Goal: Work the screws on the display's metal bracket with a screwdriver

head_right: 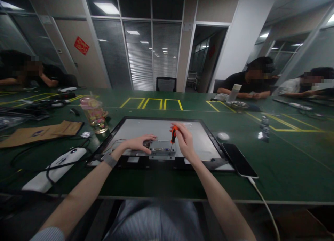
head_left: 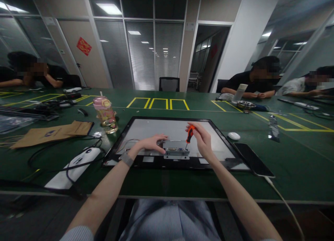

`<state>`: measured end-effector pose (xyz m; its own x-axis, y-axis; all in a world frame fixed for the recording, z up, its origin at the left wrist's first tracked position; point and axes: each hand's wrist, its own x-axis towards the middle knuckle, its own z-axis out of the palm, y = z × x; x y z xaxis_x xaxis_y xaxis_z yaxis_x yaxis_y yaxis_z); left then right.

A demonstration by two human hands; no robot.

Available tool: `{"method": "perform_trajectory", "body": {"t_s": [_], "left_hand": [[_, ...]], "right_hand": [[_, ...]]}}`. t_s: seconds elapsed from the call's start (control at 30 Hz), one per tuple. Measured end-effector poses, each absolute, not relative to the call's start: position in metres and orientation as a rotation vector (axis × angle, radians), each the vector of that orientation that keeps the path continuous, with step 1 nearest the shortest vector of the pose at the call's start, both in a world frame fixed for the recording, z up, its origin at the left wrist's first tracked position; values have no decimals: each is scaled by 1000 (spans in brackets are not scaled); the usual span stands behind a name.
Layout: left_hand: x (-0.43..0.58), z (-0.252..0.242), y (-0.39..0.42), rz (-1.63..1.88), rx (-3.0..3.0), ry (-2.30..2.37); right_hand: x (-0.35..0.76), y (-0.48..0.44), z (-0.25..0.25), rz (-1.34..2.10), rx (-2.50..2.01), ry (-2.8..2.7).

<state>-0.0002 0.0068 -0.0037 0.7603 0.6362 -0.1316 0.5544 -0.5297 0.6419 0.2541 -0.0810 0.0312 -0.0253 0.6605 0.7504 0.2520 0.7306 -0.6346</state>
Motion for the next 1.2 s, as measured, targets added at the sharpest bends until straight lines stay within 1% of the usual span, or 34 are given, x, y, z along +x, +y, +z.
{"method": "perform_trajectory", "body": {"t_s": [0.2,0.27,0.47,0.67,0.73,0.9,0.97,1.1,1.2], "left_hand": [[0,-1,4,142,2247,903],[0,-1,4,144,2253,903],[0,-2,5,137,2237,916],[1,-2,5,158,2229,916],[0,-3,5,152,2238,909],[0,-3,6,120,2248,913],[0,-3,6,115,2248,912],[0,-3,6,118,2244,921],[-1,-3,6,122,2243,918]], "right_hand": [[254,-77,32,134,-839,-1553],[255,-78,31,163,-833,-1546],[255,-80,29,401,-767,-1606],[253,-78,32,98,-864,-1570],[254,-79,32,128,-861,-1584],[255,-82,31,326,-797,-1618],[254,-81,31,311,-798,-1599],[253,-78,32,166,-852,-1564],[257,-78,36,212,-843,-1601]]}}
